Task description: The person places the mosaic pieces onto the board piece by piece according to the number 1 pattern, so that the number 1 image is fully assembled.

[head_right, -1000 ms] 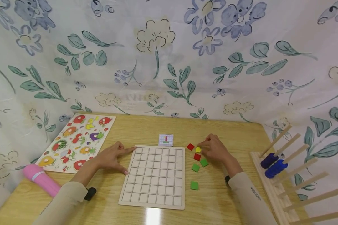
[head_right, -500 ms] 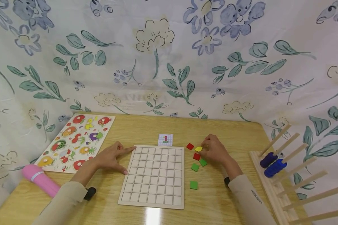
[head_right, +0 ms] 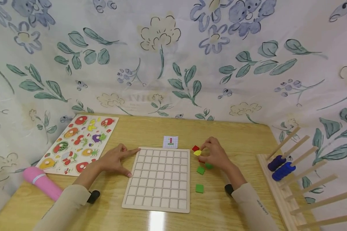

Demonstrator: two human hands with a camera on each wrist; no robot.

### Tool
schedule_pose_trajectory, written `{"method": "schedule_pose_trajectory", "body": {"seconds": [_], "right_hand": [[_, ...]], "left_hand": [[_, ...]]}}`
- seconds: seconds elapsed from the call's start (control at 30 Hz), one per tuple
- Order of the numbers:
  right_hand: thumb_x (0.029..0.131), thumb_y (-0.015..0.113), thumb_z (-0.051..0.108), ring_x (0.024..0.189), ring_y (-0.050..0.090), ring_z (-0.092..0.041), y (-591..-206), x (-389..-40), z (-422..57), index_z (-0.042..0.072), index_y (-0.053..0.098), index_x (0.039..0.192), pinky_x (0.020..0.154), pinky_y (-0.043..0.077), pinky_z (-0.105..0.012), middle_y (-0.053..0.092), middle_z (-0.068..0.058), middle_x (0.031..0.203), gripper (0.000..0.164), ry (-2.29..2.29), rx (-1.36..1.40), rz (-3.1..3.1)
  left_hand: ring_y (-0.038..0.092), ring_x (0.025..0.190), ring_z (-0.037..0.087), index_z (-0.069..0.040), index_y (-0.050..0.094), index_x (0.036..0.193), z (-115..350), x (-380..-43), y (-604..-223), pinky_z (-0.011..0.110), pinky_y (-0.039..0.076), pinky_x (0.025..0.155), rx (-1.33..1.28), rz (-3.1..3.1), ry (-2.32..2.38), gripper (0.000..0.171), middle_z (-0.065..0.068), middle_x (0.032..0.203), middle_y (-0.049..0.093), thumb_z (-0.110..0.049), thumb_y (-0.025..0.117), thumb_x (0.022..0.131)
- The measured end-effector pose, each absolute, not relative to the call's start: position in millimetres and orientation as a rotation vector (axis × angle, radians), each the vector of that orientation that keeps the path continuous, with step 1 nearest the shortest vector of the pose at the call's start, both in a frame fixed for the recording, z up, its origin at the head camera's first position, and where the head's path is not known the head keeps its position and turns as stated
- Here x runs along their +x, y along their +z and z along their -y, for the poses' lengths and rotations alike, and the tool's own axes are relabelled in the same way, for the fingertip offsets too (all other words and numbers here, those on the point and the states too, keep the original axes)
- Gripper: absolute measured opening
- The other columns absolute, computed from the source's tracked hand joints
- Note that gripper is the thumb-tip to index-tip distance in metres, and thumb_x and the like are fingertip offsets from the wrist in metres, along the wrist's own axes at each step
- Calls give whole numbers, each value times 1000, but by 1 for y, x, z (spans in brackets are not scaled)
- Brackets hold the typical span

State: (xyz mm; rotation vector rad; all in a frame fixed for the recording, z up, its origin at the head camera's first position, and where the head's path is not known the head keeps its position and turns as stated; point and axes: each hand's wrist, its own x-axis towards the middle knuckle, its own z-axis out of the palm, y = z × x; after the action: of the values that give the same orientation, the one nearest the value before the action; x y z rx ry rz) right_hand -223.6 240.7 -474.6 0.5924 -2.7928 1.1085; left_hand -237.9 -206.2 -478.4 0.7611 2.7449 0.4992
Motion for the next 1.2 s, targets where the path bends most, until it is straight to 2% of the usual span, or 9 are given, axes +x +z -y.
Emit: {"method": "schedule_pose_trajectory", "body": {"seconds": [0.2,0.43,0.67,0.93,1.2], "right_hand": [[77,83,10,98,36,-27,-475,-220,-224,9,70,88,81,36,-43,40,-11,101,17,1164,638,2802],[75,84,11,92,38,-27,-473,-220,-208,10,73,89,75,33,-36,42,-14,94,18,1141,706,2810],[77,82,14,95,34,-22,-470,-222,-189,14,72,90,79,31,-39,39,-12,93,17,1087,760,2860],[78,78,16,93,35,-21,-462,-222,-166,14,73,90,78,32,-39,39,-8,93,13,1146,849,2852],[80,76,15,97,35,-21,-462,-221,-153,14,74,92,79,33,-39,40,-12,96,13,1187,872,2881]], "left_hand": [[33,80,19,-32,43,151,207,-237,-478,31,28,66,759,-2742,507,106,5,101,36,-70,81,60],[34,82,19,-34,41,152,208,-237,-477,31,28,67,740,-2742,474,107,5,102,36,-72,80,60],[35,84,19,-37,40,152,207,-239,-478,31,29,69,732,-2738,463,107,5,103,36,-73,80,60],[33,82,19,-39,39,152,203,-241,-478,32,28,69,721,-2721,488,107,4,98,35,-73,81,59],[32,79,20,-36,40,152,203,-237,-471,32,28,67,661,-2680,525,108,5,95,33,-66,85,59]]}}
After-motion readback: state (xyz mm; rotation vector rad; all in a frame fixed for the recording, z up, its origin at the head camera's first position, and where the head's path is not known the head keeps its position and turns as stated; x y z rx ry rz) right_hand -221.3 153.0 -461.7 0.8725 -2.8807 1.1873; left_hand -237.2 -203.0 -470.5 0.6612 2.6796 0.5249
